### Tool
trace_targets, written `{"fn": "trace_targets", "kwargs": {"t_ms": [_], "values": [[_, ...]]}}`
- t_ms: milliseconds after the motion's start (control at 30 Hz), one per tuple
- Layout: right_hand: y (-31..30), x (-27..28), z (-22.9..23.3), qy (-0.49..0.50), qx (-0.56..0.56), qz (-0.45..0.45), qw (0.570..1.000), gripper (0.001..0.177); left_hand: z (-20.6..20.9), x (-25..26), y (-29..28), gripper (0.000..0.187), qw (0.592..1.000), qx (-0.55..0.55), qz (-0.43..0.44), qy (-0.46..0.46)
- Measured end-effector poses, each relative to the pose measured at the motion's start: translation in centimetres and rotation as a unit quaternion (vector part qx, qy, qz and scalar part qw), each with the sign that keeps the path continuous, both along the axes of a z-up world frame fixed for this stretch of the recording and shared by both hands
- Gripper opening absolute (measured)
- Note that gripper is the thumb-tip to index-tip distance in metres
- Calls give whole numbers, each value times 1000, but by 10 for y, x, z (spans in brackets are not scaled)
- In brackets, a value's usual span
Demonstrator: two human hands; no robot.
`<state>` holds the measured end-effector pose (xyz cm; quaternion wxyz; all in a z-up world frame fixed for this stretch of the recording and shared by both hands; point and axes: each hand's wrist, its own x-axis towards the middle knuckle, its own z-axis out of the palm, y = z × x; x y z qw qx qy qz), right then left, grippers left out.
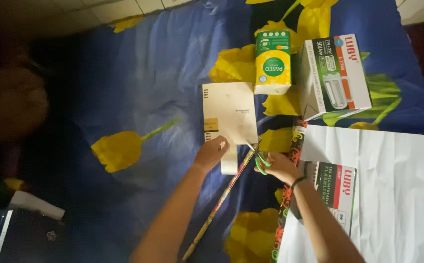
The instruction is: The person wraps a rectangular box as a gift on a bed. They unroll patterned wrapping paper, position the box on the paper, cut the paper to size with scissors, fold the paper around the box, and press tape onto the paper to hold the wrap while continuing to fold and adjust the paper around the box.
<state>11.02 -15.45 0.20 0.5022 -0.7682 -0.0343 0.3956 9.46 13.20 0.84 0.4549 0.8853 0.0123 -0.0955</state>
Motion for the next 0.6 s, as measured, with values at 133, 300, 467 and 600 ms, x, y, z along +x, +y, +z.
{"fn": "trace_targets", "kwargs": {"t_ms": [133, 300, 467, 600], "values": [[12, 38, 45, -53, -229, 239, 942, 68, -9, -7, 1, 12, 997, 46, 6, -55], [24, 57, 81, -138, -165, 287, 934, 64, -27, -13, 4, 11, 992, 94, -50, -71], [41, 71, 94, -163, -230, 370, 885, 71, -25, -19, 9, 13, 982, 63, -79, -162], [53, 76, 100, -140, -218, 389, 884, 70, -16, -24, 6, 13, 994, 29, -63, -88]]}}
